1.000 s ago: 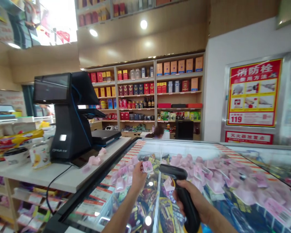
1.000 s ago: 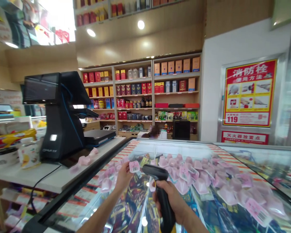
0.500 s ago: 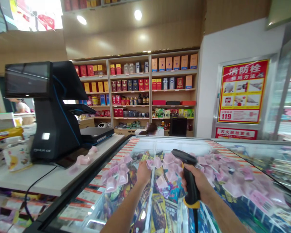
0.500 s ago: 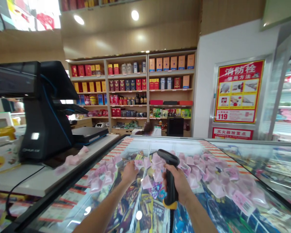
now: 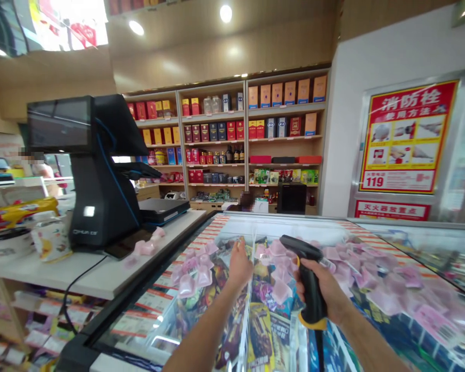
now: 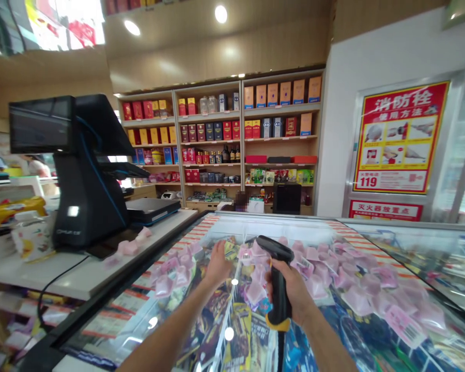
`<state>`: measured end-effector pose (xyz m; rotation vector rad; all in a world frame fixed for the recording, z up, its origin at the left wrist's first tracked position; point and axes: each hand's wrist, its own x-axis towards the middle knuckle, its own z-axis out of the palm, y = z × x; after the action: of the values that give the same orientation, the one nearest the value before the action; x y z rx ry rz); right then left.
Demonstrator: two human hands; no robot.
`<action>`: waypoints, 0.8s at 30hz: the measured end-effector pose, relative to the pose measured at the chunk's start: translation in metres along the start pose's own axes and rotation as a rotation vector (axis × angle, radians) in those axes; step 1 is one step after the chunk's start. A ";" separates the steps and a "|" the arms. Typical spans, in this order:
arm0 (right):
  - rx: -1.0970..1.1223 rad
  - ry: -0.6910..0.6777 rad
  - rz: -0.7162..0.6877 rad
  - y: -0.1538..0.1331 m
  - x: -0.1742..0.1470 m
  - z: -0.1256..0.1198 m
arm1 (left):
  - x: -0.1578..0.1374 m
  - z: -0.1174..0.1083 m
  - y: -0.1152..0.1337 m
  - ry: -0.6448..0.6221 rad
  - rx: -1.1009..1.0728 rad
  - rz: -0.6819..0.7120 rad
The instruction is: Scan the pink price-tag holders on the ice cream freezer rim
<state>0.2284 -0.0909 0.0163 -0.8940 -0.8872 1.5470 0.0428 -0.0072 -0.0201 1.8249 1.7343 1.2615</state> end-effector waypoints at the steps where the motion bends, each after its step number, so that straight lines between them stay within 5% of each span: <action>1: -0.005 -0.011 0.015 0.001 -0.001 0.002 | -0.003 -0.019 -0.007 0.034 0.055 -0.011; 4: -0.024 -0.032 0.029 0.005 -0.006 0.012 | -0.020 -0.068 -0.026 0.103 0.188 -0.056; 8: -0.092 -0.034 0.023 0.010 -0.010 0.021 | -0.038 -0.092 -0.039 0.138 0.247 -0.105; 17: -0.164 -0.200 -0.063 0.022 -0.007 0.018 | -0.016 -0.090 -0.047 0.084 -0.233 -0.274; 24: -0.209 -0.286 0.057 0.026 -0.014 0.022 | 0.000 -0.067 -0.045 -0.009 -0.778 -0.347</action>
<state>0.1998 -0.1098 0.0041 -0.8633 -1.2559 1.6800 -0.0373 -0.0196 -0.0165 1.0333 1.2113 1.4774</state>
